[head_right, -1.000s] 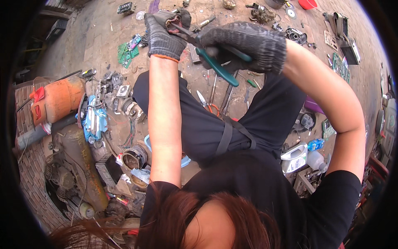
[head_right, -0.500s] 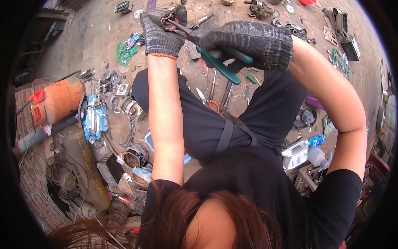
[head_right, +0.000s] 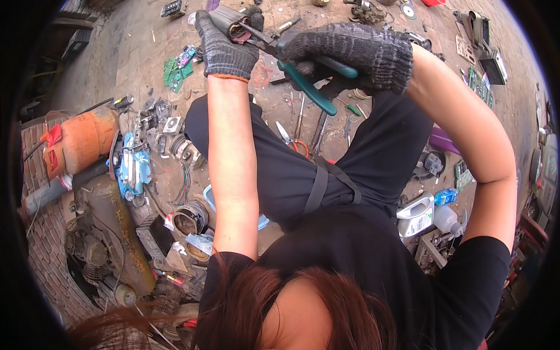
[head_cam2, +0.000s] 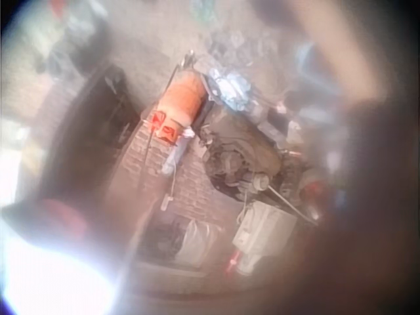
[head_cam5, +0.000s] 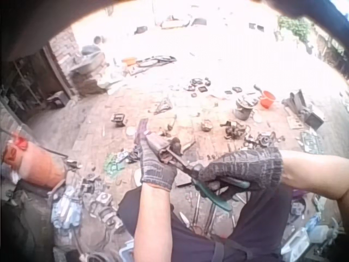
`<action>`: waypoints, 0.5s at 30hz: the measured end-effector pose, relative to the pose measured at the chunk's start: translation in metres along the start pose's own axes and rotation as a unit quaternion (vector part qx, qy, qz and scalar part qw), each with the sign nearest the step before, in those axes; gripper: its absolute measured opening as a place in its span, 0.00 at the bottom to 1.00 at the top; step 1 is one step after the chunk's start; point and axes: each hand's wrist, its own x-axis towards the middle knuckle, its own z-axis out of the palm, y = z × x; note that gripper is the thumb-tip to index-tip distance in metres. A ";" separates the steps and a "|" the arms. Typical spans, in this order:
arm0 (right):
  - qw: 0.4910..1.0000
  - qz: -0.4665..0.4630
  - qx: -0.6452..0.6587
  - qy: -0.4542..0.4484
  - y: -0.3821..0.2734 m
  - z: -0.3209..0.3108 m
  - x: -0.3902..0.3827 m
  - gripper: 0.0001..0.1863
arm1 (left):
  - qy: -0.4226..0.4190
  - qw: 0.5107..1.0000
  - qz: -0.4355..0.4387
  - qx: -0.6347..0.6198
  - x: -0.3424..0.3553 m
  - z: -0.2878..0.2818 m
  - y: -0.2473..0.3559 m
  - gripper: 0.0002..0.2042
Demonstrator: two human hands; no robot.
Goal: The person sits on the floor and uses pliers and a screwdriver to manipulate a small cylindrical mechanical part. They repeatedly pry and adjust internal components of the part while surrounded by scattered tools and parts.
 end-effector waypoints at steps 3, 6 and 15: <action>0.999 0.040 0.014 -0.006 -0.006 -0.003 0.002 0.17 | -0.008 1.000 -0.001 0.015 -0.003 0.000 -0.002 0.35; 0.999 -0.001 -0.035 -0.006 -0.003 -0.005 0.003 0.17 | -0.033 0.999 -0.009 0.028 -0.003 -0.003 -0.007 0.36; 0.969 -0.073 -0.236 -0.022 0.027 0.018 0.032 0.24 | 0.052 0.996 0.011 0.067 0.012 -0.009 -0.004 0.32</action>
